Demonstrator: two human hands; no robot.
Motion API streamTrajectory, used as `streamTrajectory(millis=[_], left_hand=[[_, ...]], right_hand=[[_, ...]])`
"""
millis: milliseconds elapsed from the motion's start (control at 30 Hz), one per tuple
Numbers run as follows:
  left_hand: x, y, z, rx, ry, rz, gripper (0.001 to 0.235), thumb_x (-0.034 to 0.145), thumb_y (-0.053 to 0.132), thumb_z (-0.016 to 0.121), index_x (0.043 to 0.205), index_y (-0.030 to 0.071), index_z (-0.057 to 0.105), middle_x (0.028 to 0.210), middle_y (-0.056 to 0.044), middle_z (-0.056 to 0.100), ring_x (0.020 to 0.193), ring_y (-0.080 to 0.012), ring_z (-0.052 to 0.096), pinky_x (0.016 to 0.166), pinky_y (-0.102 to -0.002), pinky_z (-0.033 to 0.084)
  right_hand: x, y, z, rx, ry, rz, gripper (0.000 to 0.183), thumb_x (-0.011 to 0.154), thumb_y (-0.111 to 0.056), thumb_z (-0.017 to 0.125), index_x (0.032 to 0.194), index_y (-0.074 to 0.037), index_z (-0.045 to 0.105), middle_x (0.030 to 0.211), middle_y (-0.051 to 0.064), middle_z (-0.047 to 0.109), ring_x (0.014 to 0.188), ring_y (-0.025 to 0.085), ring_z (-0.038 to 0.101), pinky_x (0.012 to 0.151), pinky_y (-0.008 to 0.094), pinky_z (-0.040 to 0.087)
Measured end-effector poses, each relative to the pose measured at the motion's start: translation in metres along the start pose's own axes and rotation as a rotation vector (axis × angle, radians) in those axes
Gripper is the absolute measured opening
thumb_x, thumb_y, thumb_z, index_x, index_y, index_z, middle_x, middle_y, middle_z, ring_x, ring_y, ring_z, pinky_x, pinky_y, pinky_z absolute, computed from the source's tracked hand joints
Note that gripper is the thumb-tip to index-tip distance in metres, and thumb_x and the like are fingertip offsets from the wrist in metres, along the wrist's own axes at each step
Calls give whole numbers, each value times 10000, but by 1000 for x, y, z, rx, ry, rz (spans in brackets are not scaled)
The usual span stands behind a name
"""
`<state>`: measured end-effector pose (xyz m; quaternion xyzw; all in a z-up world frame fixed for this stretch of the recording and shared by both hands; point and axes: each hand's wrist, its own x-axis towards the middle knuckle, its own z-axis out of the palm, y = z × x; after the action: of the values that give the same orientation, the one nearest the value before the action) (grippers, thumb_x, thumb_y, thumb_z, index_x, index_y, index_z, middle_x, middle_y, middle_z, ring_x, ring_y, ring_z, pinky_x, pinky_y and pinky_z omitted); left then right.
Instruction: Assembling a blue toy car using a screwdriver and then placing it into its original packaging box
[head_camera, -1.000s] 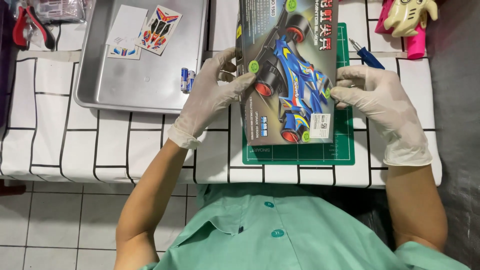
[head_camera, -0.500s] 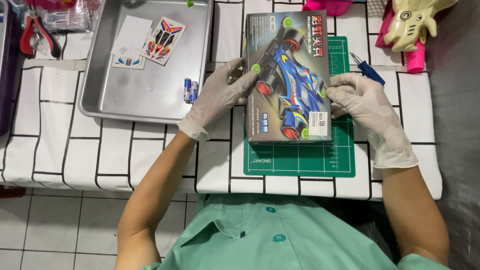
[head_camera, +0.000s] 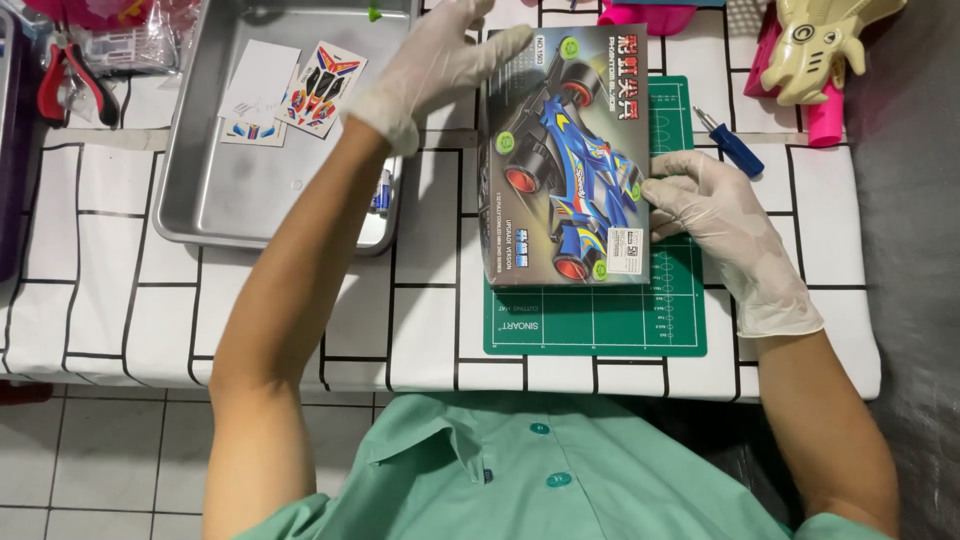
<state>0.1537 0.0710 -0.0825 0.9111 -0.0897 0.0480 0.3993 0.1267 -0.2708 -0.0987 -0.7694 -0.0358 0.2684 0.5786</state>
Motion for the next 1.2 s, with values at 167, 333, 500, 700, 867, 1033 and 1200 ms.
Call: streamTrajectory(millis=[167,333,500,700,867,1033,1200], left_hand=[[34,-2,-12,33,-365,-253,588,934,770,537,765,209,590,680,87,448,639,-67,395,616,-265,322],[37,-9,-20,138,-435,-195,694,904,818,517,836,136,623,706,21,578,627,-106,508,604,-311,380],[29,-15,-23,160,-436,-217,601,941,742,590,844,156,680,703,52,595,639,-85,521,613,-288,396],[32,-27,-20,126,-454,-99,556,1020,623,634,739,144,659,654,74,497,629,-77,429,609,-289,350],[30,-1,-27,153,-509,-294,485,916,693,624,928,216,708,853,76,629,843,-109,533,819,-326,396],[58,24,-10,156,-506,-154,809,733,837,516,1237,233,707,1230,36,705,1138,-166,613,1008,-407,427],[101,38,32,366,-558,-61,636,913,831,622,818,203,594,722,29,552,657,-174,442,663,-348,347]], right_hand=[[-10,-17,6,-38,31,57,447,922,-270,686,1291,-51,560,1017,156,721,796,248,709,655,330,582],[2,3,-1,35,-1,-19,473,912,-243,703,1306,-37,541,999,156,698,784,243,704,613,353,597],[-7,-9,5,-6,23,-11,458,923,-243,702,1316,-49,572,977,73,691,776,197,691,633,312,582],[-3,-3,3,-2,19,-18,405,940,-229,698,1275,-36,579,915,68,656,785,203,686,623,312,578],[2,6,4,55,36,-42,442,909,-249,735,1272,-54,574,931,80,704,735,189,681,576,302,567],[-1,1,8,41,48,-44,382,921,-238,724,1227,-80,557,929,101,727,731,197,692,569,308,566],[0,4,7,77,64,-49,373,911,-206,732,1213,-77,556,926,88,711,741,177,669,559,295,565]])
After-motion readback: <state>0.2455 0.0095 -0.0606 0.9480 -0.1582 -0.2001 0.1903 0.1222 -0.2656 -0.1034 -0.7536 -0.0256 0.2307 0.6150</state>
